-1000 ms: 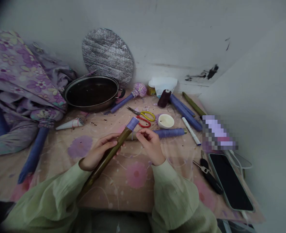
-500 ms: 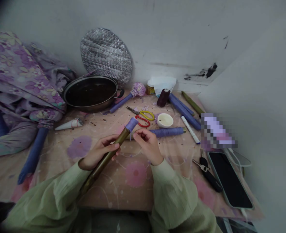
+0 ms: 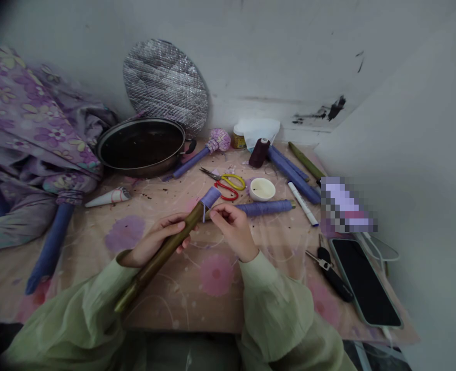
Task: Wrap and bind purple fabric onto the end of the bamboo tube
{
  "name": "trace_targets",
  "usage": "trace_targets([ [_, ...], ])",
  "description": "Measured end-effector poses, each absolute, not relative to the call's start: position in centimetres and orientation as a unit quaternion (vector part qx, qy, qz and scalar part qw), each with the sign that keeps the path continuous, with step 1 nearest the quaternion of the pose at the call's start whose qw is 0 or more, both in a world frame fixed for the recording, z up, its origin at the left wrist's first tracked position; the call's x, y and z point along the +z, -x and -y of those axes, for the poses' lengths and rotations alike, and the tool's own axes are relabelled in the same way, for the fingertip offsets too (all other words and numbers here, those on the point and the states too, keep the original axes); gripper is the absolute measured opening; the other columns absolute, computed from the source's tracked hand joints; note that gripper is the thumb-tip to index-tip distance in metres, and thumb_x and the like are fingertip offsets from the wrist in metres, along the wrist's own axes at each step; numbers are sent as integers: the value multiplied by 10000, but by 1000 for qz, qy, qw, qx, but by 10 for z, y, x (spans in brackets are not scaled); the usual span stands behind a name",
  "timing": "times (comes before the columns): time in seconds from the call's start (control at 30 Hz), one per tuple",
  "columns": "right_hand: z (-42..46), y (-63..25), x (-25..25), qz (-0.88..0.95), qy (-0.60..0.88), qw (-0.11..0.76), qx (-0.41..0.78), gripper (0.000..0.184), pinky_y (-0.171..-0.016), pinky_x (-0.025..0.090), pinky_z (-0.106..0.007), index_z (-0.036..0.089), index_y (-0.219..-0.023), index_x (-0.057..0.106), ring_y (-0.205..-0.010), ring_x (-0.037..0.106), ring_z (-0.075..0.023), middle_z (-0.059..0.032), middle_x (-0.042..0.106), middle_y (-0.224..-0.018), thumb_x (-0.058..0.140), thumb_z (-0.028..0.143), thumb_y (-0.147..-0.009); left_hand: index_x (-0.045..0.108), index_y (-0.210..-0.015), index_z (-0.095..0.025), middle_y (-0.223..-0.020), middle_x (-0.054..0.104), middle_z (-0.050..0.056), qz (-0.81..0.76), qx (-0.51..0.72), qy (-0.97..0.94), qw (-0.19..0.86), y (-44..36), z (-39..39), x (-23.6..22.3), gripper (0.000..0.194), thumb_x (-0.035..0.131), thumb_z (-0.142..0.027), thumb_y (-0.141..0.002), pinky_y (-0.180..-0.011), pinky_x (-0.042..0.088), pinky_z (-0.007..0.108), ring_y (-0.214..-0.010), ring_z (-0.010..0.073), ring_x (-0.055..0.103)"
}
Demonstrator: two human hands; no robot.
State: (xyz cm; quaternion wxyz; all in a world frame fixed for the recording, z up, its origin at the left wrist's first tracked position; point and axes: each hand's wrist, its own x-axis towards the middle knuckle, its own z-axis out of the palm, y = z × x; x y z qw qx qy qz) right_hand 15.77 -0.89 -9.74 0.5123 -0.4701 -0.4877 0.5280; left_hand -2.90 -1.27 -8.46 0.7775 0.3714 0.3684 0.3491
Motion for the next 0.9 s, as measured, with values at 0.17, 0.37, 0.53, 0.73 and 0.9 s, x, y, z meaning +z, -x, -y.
trace_targets([
  [0.17, 9, -157, -96, 484, 472, 506, 536, 203, -442, 211, -235, 185, -705, 583, -453, 282, -68, 70, 368, -510, 649, 374, -734, 622, -1045, -109, -867, 665, 65, -352, 342, -378, 785, 28, 11, -86, 360, 649, -312, -749, -447, 464, 182, -549, 88, 590],
  [0.37, 9, -157, -97, 478, 467, 509, 543, 186, -440, 202, -233, 177, -707, 583, -449, 284, -60, 70, 380, -519, 650, 347, -741, 642, -994, -82, -596, 612, 26, -329, 320, -403, 792, 29, 10, -85, 336, 579, -355, -808, -467, 437, 169, -542, 92, 554],
  [0.53, 9, -158, -100, 474, 460, 514, 548, 186, -435, 211, -224, 169, -715, 599, -445, 311, -57, 66, 402, -513, 642, 347, -750, 651, -961, -70, -597, 600, 35, -326, 305, -396, 802, 32, 8, -88, 363, 569, -391, -812, -449, 407, 167, -532, 90, 539],
  [0.73, 9, -158, -102, 481, 467, 511, 537, 207, -432, 237, -226, 168, -710, 606, -445, 345, -67, 57, 434, -499, 644, 368, -748, 654, -968, -63, -595, 562, 32, -296, 304, -371, 826, 33, 8, -93, 348, 543, -366, -837, -411, 362, 157, -498, 71, 478],
  [0.9, 9, -157, -98, 490, 460, 502, 544, 250, -433, 240, -226, 166, -693, 585, -450, 353, -67, 54, 440, -505, 639, 401, -760, 641, -1027, -102, -832, 565, 55, -249, 299, -312, 867, 32, 9, -95, 276, 517, -270, -847, -356, 320, 142, -502, 43, 441],
])
